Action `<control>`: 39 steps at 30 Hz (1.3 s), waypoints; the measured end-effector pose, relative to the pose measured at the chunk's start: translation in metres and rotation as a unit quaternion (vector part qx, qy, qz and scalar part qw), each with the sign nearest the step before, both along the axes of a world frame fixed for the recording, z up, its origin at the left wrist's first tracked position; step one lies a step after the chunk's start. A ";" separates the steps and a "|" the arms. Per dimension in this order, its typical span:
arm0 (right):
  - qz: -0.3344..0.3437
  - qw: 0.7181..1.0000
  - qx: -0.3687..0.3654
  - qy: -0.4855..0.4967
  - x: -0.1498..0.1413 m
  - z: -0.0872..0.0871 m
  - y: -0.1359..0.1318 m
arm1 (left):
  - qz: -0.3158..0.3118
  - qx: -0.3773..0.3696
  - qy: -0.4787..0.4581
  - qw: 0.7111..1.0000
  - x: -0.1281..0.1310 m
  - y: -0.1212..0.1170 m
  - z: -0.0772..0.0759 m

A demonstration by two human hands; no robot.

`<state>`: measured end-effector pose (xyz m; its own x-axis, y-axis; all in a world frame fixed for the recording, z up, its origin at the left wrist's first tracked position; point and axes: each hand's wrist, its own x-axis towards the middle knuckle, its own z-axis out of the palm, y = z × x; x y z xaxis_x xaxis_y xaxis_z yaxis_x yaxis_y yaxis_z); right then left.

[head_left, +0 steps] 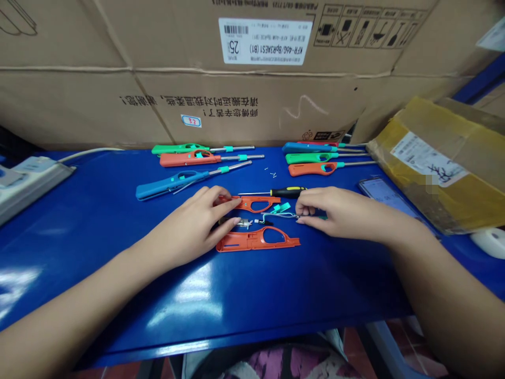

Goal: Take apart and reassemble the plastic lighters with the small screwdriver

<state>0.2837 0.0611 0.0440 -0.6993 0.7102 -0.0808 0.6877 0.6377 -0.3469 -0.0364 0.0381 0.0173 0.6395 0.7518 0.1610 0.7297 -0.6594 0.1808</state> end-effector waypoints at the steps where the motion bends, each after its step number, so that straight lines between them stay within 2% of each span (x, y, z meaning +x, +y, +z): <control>1: 0.005 1.000 0.011 0.019 -0.001 -0.001 0.000 | 0.002 -0.005 0.000 1.000 0.001 -0.001 -0.001; 4: 0.019 0.997 0.047 0.056 -0.003 -0.002 0.002 | 0.009 -0.025 -0.015 1.000 0.003 -0.003 -0.003; 9: 0.011 1.000 0.022 0.015 -0.002 -0.003 0.004 | 0.013 -0.032 -0.050 0.998 0.005 -0.006 0.000; 11: 0.004 0.998 0.063 -0.015 -0.004 0.001 -0.001 | 0.009 -0.007 -0.049 0.999 0.004 -0.008 0.008; 13: 0.006 0.988 0.137 -0.071 -0.008 0.007 -0.008 | -0.006 0.004 -0.037 0.999 0.001 -0.011 0.018; 16: 0.027 0.968 0.204 -0.146 -0.019 0.016 -0.021 | -0.037 -0.019 0.013 0.999 -0.002 -0.016 0.028; 18: 0.016 0.959 0.219 -0.179 -0.025 0.017 -0.026 | -0.052 -0.033 0.044 0.997 -0.002 -0.018 0.029; 22: -0.033 0.969 0.162 -0.184 -0.026 0.013 -0.022 | -0.082 -0.088 0.029 0.992 0.004 -0.023 0.025; 26: -0.036 0.994 0.076 -0.070 -0.014 0.008 -0.014 | -0.081 -0.127 -0.024 0.988 0.014 -0.027 0.023; 29: -0.042 0.999 0.032 0.005 -0.009 0.006 -0.012 | -0.076 -0.109 -0.021 0.991 0.016 -0.028 0.022; 33: -0.027 0.999 0.025 0.038 -0.013 0.006 -0.015 | -0.072 -0.080 -0.003 0.994 0.015 -0.026 0.019; 39: -0.025 0.996 0.034 0.083 -0.019 0.012 -0.022 | -0.076 -0.103 -0.034 0.991 0.013 -0.023 0.017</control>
<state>0.2646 0.0392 0.0561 -0.6628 0.7442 0.0821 0.6561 0.6301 -0.4154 -0.0235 0.0146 0.0347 0.7402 0.6696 0.0613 0.6068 -0.7045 0.3681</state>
